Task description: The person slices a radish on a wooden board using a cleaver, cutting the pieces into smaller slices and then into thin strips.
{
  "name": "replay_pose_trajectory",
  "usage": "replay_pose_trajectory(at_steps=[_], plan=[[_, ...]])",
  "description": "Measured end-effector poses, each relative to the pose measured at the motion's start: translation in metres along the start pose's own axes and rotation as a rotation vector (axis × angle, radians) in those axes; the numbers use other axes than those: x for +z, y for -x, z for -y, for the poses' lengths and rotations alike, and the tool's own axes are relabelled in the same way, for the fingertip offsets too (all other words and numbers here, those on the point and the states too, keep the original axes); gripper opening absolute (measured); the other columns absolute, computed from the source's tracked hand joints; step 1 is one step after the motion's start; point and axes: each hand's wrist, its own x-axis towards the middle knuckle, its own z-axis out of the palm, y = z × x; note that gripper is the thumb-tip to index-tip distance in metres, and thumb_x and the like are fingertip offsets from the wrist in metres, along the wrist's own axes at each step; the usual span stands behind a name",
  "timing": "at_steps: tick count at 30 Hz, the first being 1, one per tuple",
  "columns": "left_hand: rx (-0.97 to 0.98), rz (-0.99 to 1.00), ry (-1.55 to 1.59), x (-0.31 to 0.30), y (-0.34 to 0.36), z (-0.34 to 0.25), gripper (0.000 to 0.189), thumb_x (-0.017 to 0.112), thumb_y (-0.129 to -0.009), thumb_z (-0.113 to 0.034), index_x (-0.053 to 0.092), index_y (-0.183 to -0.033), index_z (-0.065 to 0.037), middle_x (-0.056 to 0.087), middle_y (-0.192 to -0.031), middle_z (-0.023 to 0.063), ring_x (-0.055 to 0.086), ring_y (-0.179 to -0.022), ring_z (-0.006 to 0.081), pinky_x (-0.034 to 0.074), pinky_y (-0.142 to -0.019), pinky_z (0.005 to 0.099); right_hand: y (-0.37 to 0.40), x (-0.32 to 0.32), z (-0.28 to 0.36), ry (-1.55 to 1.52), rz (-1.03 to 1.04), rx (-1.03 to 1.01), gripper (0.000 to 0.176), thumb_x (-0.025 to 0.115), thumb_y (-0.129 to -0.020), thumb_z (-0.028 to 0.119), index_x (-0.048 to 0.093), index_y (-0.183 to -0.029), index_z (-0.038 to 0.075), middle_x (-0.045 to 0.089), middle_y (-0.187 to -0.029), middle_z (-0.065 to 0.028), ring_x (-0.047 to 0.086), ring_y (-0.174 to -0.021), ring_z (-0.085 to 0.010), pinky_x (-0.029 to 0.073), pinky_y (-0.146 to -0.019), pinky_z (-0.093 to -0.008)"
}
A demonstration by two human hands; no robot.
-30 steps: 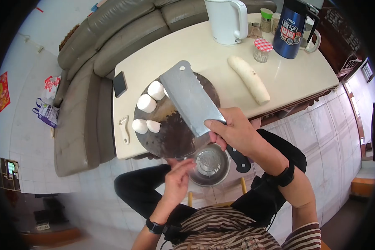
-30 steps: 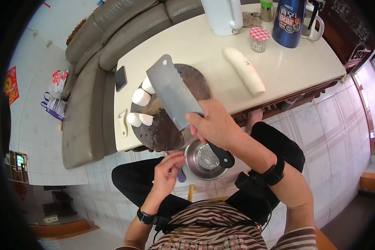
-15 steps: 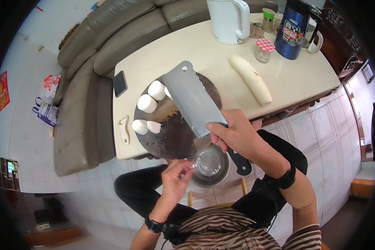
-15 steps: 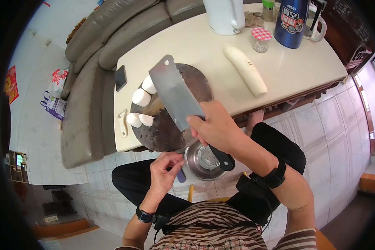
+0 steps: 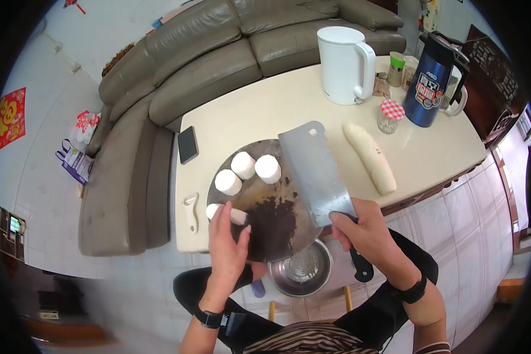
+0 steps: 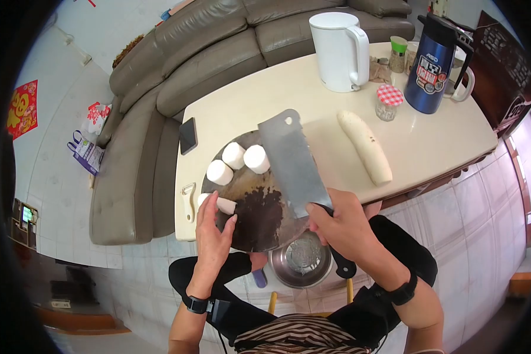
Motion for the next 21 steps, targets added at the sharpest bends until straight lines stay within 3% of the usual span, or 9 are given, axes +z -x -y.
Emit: replay_pose_trajectory(at_steps=[3, 6, 8, 11, 13, 16, 18, 19, 21], plan=[[-0.001, 0.069, -0.086, 0.011, -0.008, 0.014, 0.061, 0.071, -0.081, -0.001, 0.048, -0.137, -0.003, 0.056, -0.121, 0.0179, 0.061, -0.095, 0.0297, 0.051, -0.081, 0.0351, 0.000, -0.006, 0.000, 0.012, -0.039, 0.009, 0.015, 0.056, -0.092, 0.011, 0.057, -0.089, -0.004, 0.057, -0.066, -0.0038, 0.051, -0.048, -0.0077, 0.041, -0.045, -0.0232], [-0.003, 0.079, -0.109, 0.012, -0.013, 0.023, 0.051, 0.073, -0.080, -0.003, 0.055, -0.128, 0.000, 0.057, -0.115, 0.0184, 0.062, -0.084, 0.0275, 0.051, -0.074, 0.0343, 0.001, -0.006, 0.002, 0.015, -0.022, 0.020, 0.014, 0.056, -0.092, 0.010, 0.058, -0.090, -0.004, 0.057, -0.066, -0.0033, 0.051, -0.052, -0.0071, 0.042, -0.046, -0.0221], [-0.072, 0.113, -0.064, 0.008, -0.013, 0.021, 0.038, 0.075, -0.079, -0.003, 0.062, -0.114, 0.002, 0.061, -0.103, 0.0163, 0.061, -0.072, 0.0244, 0.051, -0.066, 0.0336, 0.002, -0.002, 0.006, 0.007, -0.005, 0.016, 0.013, 0.056, -0.092, 0.009, 0.058, -0.091, -0.004, 0.057, -0.067, -0.0027, 0.051, -0.055, -0.0068, 0.042, -0.047, -0.0223], [-0.170, 0.120, 0.034, 0.001, -0.011, 0.013, 0.028, 0.078, -0.078, -0.005, 0.065, -0.102, 0.002, 0.065, -0.089, 0.0138, 0.062, -0.068, 0.0214, 0.051, -0.064, 0.0324, 0.002, 0.004, -0.003, 0.025, 0.035, -0.014, 0.013, 0.056, -0.091, 0.008, 0.059, -0.093, -0.005, 0.057, -0.067, -0.0026, 0.051, -0.059, -0.0076, 0.043, -0.052, -0.0249], [-0.224, 0.145, 0.068, -0.001, -0.005, 0.008, 0.028, 0.078, -0.079, -0.006, 0.064, -0.103, 0.002, 0.066, -0.086, 0.0132, 0.063, -0.069, 0.0201, 0.051, -0.064, 0.0318, 0.001, 0.007, -0.010, 0.054, 0.056, -0.038, 0.014, 0.056, -0.091, 0.008, 0.059, -0.094, -0.006, 0.057, -0.066, -0.0031, 0.052, -0.061, -0.0086, 0.044, -0.054, -0.0272], [-0.259, 0.187, 0.134, -0.002, 0.005, 0.000, 0.029, 0.078, -0.080, -0.007, 0.064, -0.103, 0.001, 0.068, -0.083, 0.0126, 0.064, -0.071, 0.0181, 0.051, -0.065, 0.0309, 0.001, 0.015, -0.015, 0.129, 0.106, -0.049, 0.017, 0.057, -0.090, 0.009, 0.057, -0.095, -0.007, 0.056, -0.064, -0.0104, 0.051, -0.059, -0.0154, 0.044, -0.058, -0.0331], [-0.240, 0.204, 0.182, -0.003, 0.012, -0.007, 0.029, 0.078, -0.080, -0.007, 0.064, -0.104, 0.001, 0.069, -0.083, 0.0129, 0.066, -0.073, 0.0192, 0.051, -0.065, 0.0312, -0.001, 0.019, -0.022, 0.253, 0.135, -0.106, 0.019, 0.059, -0.090, 0.011, 0.055, -0.091, -0.007, 0.054, -0.063, -0.0199, 0.053, -0.055, -0.0289, 0.044, -0.057, -0.0382], [-0.244, 0.208, 0.184, -0.005, 0.015, -0.012, 0.029, 0.078, -0.080, -0.007, 0.064, -0.104, 0.001, 0.069, -0.083, 0.0129, 0.066, -0.073, 0.0192, 0.051, -0.065, 0.0312, 0.000, 0.020, -0.023, 0.255, 0.136, -0.100, 0.019, 0.059, -0.090, 0.011, 0.055, -0.091, -0.007, 0.054, -0.063, -0.0199, 0.053, -0.055, -0.0289, 0.044, -0.057, -0.0382], [-0.151, 0.199, 0.146, -0.010, 0.020, -0.021, 0.031, 0.079, -0.077, -0.011, 0.063, -0.102, 0.000, 0.064, -0.086, 0.0164, 0.064, -0.071, 0.0309, 0.051, -0.065, 0.0368, 0.002, 0.024, -0.025, 0.395, 0.137, -0.170, 0.018, 0.059, -0.089, 0.012, 0.052, -0.084, -0.004, 0.054, -0.063, -0.0246, 0.054, -0.058, -0.0407, 0.043, -0.056, -0.0425]])
